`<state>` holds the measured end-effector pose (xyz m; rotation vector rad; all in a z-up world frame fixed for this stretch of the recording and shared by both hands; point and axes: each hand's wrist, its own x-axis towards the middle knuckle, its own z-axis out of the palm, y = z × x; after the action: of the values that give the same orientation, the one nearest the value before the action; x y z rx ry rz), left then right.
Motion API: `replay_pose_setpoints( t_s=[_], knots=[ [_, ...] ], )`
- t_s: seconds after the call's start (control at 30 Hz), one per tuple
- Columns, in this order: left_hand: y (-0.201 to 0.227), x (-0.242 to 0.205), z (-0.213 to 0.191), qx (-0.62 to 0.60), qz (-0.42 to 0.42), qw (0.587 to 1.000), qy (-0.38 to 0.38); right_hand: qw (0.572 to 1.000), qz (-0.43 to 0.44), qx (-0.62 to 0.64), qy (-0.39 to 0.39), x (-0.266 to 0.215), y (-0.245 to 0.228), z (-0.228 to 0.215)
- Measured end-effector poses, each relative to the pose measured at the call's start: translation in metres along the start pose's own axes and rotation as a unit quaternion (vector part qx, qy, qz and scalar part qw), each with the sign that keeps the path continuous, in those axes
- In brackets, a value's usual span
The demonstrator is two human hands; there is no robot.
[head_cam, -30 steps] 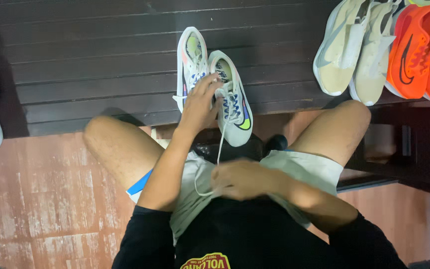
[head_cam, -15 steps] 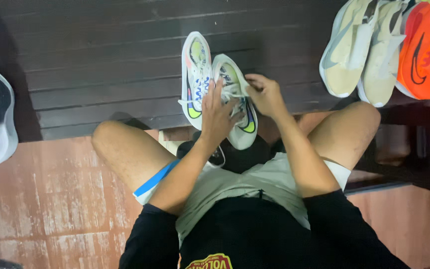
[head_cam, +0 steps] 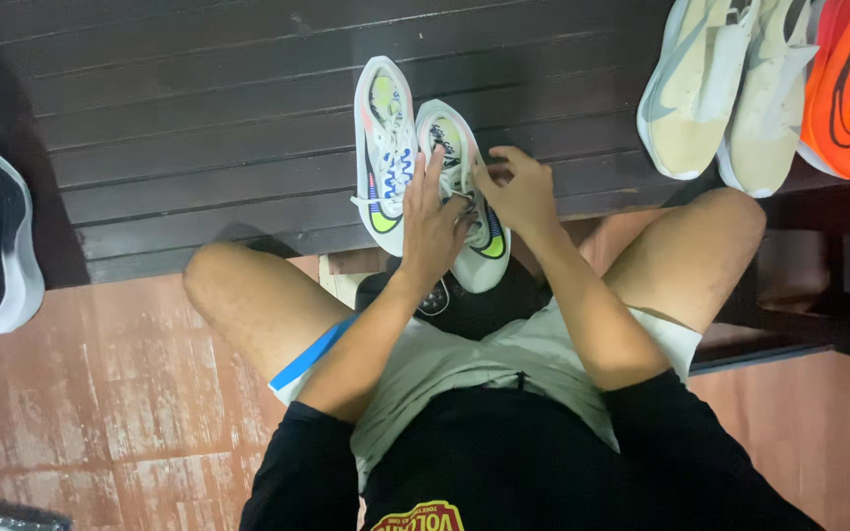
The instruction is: The person sits on the floor and laces a pair of white sneakers with colorful accents. They pull the laces through the eyelets, tighten them, and tie a knot on one shoe before moving to the other.
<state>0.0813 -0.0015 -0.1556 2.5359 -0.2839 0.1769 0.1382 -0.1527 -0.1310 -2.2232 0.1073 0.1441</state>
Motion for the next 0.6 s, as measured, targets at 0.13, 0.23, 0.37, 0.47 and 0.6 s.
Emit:
replay_pose_setpoints(
  t_s=[0.13,0.23,0.37,0.47,0.6],
  knots=[
    [-0.002,-0.001,0.006,0.017,0.011,1.0,0.008,0.999,0.01,-0.021,-0.049,-0.008,-0.05,-0.025],
    [0.001,-0.005,0.008,0.054,0.071,0.996,0.025,0.993,0.026,-0.078,-0.079,0.0,-0.052,-0.014],
    [0.001,-0.005,0.015,0.05,0.056,0.997,0.02,0.988,0.042,-0.125,-0.086,0.013,-0.048,0.002],
    [0.013,-0.005,0.001,0.017,0.056,0.998,0.024,0.984,0.04,-0.134,-0.11,0.015,-0.053,-0.005],
    [0.016,-0.006,-0.008,0.008,0.08,0.997,0.0,0.983,0.029,-0.105,-0.146,0.017,-0.051,-0.022]
  ],
)
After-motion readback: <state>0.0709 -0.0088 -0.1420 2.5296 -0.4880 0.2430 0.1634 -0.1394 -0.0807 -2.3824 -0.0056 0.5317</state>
